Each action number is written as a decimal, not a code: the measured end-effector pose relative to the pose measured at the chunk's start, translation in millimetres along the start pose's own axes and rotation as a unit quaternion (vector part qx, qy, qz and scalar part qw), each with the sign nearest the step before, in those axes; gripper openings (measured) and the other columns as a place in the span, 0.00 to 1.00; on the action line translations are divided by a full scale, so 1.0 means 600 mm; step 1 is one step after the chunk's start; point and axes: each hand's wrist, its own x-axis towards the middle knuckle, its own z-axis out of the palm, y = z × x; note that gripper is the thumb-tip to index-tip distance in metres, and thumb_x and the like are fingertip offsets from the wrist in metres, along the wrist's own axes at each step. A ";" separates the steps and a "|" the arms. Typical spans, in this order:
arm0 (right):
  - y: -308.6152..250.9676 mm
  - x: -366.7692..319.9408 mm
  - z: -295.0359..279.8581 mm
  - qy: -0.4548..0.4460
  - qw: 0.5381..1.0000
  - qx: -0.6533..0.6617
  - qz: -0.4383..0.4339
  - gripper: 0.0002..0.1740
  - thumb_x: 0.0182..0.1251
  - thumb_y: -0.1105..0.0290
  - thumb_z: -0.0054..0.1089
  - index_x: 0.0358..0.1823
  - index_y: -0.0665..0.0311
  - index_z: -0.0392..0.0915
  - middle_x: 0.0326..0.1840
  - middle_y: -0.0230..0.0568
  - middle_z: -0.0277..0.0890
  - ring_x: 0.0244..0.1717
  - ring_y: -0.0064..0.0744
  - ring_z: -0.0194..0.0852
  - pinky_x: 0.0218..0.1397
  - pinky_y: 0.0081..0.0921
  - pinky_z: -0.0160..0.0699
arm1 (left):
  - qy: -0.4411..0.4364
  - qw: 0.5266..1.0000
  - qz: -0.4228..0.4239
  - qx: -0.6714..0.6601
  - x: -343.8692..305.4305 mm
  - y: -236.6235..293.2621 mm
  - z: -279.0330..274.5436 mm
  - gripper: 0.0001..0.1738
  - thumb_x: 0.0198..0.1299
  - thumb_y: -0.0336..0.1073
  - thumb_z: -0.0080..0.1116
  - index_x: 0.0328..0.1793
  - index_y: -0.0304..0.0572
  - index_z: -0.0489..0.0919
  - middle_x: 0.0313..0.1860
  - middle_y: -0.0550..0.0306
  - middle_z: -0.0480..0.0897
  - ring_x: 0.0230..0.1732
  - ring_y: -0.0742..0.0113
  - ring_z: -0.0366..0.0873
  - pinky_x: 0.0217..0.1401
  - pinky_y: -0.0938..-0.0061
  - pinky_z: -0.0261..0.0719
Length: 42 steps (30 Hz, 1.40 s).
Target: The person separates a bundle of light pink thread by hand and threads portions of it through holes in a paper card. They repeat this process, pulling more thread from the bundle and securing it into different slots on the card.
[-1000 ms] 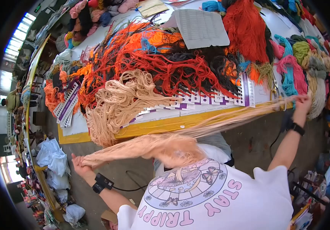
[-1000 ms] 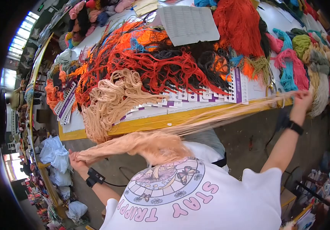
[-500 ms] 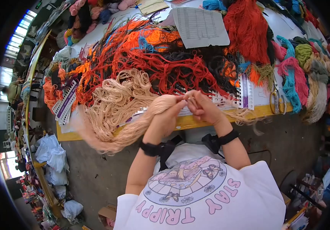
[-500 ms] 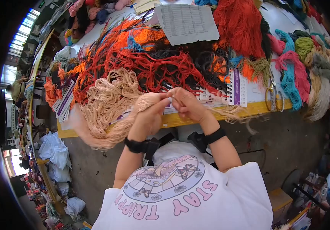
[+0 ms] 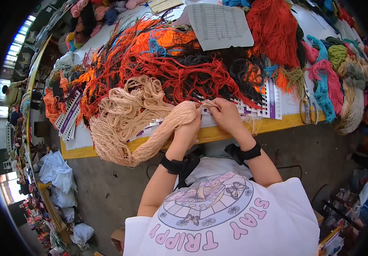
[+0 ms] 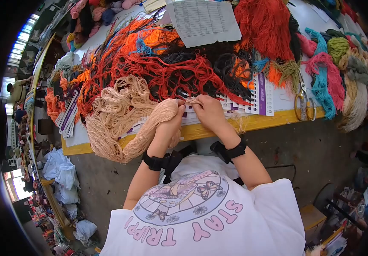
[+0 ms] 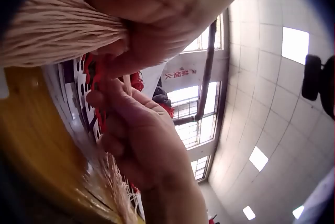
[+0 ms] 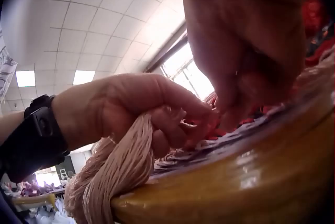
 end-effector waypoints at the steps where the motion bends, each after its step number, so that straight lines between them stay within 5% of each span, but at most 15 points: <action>1: 0.003 -0.001 0.001 -0.002 1.000 0.003 0.009 0.09 0.54 0.66 0.55 0.30 0.66 0.76 0.25 0.50 0.74 0.27 0.47 0.73 0.31 0.34 0.70 | -0.024 1.000 -0.012 0.011 0.004 -0.012 0.004 0.09 0.57 0.36 0.52 0.37 0.38 0.75 0.31 0.51 0.78 0.36 0.56 0.74 0.42 0.66 0.71; 6: -0.008 -0.004 -0.006 0.005 0.998 0.010 0.060 0.10 0.52 0.66 0.56 0.28 0.67 0.77 0.24 0.49 0.74 0.26 0.45 0.74 0.29 0.33 0.70 | -0.156 0.979 -0.038 0.123 0.037 -0.037 0.016 0.11 0.55 0.40 0.53 0.36 0.40 0.76 0.24 0.51 0.77 0.30 0.50 0.74 0.36 0.62 0.70; 9: -0.006 -0.007 -0.002 0.017 0.997 0.029 0.070 0.11 0.51 0.65 0.57 0.28 0.67 0.77 0.23 0.48 0.74 0.25 0.43 0.74 0.29 0.31 0.70 | -0.125 0.991 -0.043 0.035 0.031 -0.045 0.003 0.12 0.59 0.38 0.52 0.31 0.36 0.78 0.24 0.59 0.78 0.21 0.72 0.70 0.25 0.77 0.68; 12: -0.010 -0.010 0.000 0.021 0.996 0.038 0.074 0.11 0.49 0.66 0.58 0.27 0.67 0.77 0.23 0.47 0.75 0.24 0.41 0.74 0.28 0.30 0.71 | -0.159 0.884 -0.315 -0.307 0.030 0.002 -0.028 0.11 0.60 0.37 0.51 0.31 0.37 0.78 0.24 0.62 0.78 0.18 0.77 0.67 0.20 0.82 0.64; 15: -0.016 -0.009 -0.003 0.017 0.998 0.024 0.058 0.09 0.49 0.67 0.58 0.27 0.67 0.77 0.23 0.46 0.74 0.24 0.39 0.74 0.28 0.29 0.70 | -0.202 0.865 -0.327 -0.323 0.032 -0.007 -0.028 0.09 0.60 0.35 0.51 0.33 0.37 0.78 0.25 0.62 0.78 0.18 0.81 0.66 0.19 0.87 0.62; 18: -0.006 -0.009 -0.001 0.007 1.000 -0.002 -0.003 0.09 0.52 0.68 0.59 0.31 0.67 0.78 0.21 0.37 0.72 0.21 0.22 0.68 0.26 0.23 0.66 | -0.189 0.855 -0.273 -0.398 0.019 -0.026 -0.014 0.08 0.60 0.34 0.51 0.35 0.38 0.78 0.24 0.63 0.78 0.18 0.80 0.66 0.19 0.86 0.63; 21: -0.006 -0.012 -0.001 0.008 0.998 0.008 -0.064 0.08 0.55 0.70 0.55 0.31 0.67 0.78 0.22 0.37 0.71 0.20 0.26 0.68 0.25 0.26 0.65 | -0.195 0.873 -0.255 -0.367 0.019 -0.020 -0.013 0.08 0.61 0.33 0.50 0.34 0.39 0.78 0.22 0.65 0.76 0.19 0.82 0.66 0.20 0.86 0.63; 24: -0.001 -0.009 -0.007 -0.013 0.998 0.000 -0.062 0.09 0.57 0.71 0.50 0.32 0.67 0.78 0.24 0.41 0.74 0.23 0.31 0.72 0.28 0.27 0.69 | -0.176 0.922 -0.221 -0.266 0.020 -0.033 0.001 0.08 0.58 0.35 0.51 0.33 0.40 0.77 0.20 0.61 0.75 0.19 0.73 0.69 0.23 0.78 0.67; 26: 0.011 -0.003 0.001 -0.018 0.999 0.043 -0.014 0.11 0.58 0.71 0.46 0.32 0.68 0.78 0.26 0.43 0.76 0.26 0.34 0.75 0.31 0.27 0.70 | -0.113 0.992 -0.007 0.054 0.026 -0.036 -0.003 0.09 0.55 0.36 0.51 0.31 0.39 0.77 0.20 0.56 0.75 0.21 0.63 0.70 0.26 0.71 0.69; 27: 0.016 -0.001 0.004 -0.021 0.998 0.065 0.010 0.12 0.58 0.71 0.45 0.33 0.68 0.79 0.27 0.44 0.77 0.28 0.35 0.76 0.33 0.27 0.71 | -0.072 0.969 0.103 0.213 0.029 -0.037 -0.008 0.09 0.54 0.37 0.51 0.31 0.39 0.77 0.21 0.53 0.75 0.22 0.59 0.71 0.28 0.67 0.69; 30: 0.006 0.004 0.000 -0.019 0.999 0.017 0.037 0.14 0.56 0.67 0.44 0.28 0.67 0.78 0.27 0.52 0.76 0.31 0.49 0.75 0.35 0.37 0.72 | 0.026 0.972 0.128 0.194 0.023 -0.050 -0.035 0.11 0.49 0.39 0.50 0.29 0.38 0.76 0.23 0.48 0.75 0.28 0.49 0.72 0.33 0.61 0.69; 37: -0.006 0.012 -0.006 -0.048 0.997 0.018 0.063 0.14 0.55 0.67 0.45 0.28 0.67 0.78 0.28 0.51 0.77 0.32 0.48 0.76 0.36 0.37 0.72 | -0.164 0.986 -0.021 -0.003 0.037 -0.034 -0.072 0.12 0.58 0.39 0.53 0.29 0.37 0.77 0.20 0.59 0.74 0.24 0.69 0.71 0.29 0.71 0.68; 40: 0.002 0.014 -0.006 -0.050 0.996 0.043 0.067 0.14 0.55 0.67 0.45 0.29 0.68 0.78 0.28 0.48 0.78 0.31 0.45 0.77 0.36 0.35 0.73 | -0.144 0.984 0.016 0.099 0.045 -0.067 -0.053 0.14 0.58 0.42 0.51 0.31 0.38 0.78 0.21 0.56 0.75 0.20 0.67 0.67 0.26 0.72 0.66; 42: 0.003 0.011 -0.009 -0.047 0.994 0.059 0.079 0.12 0.55 0.67 0.46 0.30 0.68 0.77 0.27 0.46 0.78 0.31 0.43 0.77 0.37 0.33 0.73 | -0.162 0.952 -0.172 -0.193 0.040 -0.033 -0.068 0.13 0.58 0.40 0.52 0.31 0.38 0.78 0.21 0.60 0.75 0.18 0.74 0.64 0.23 0.78 0.63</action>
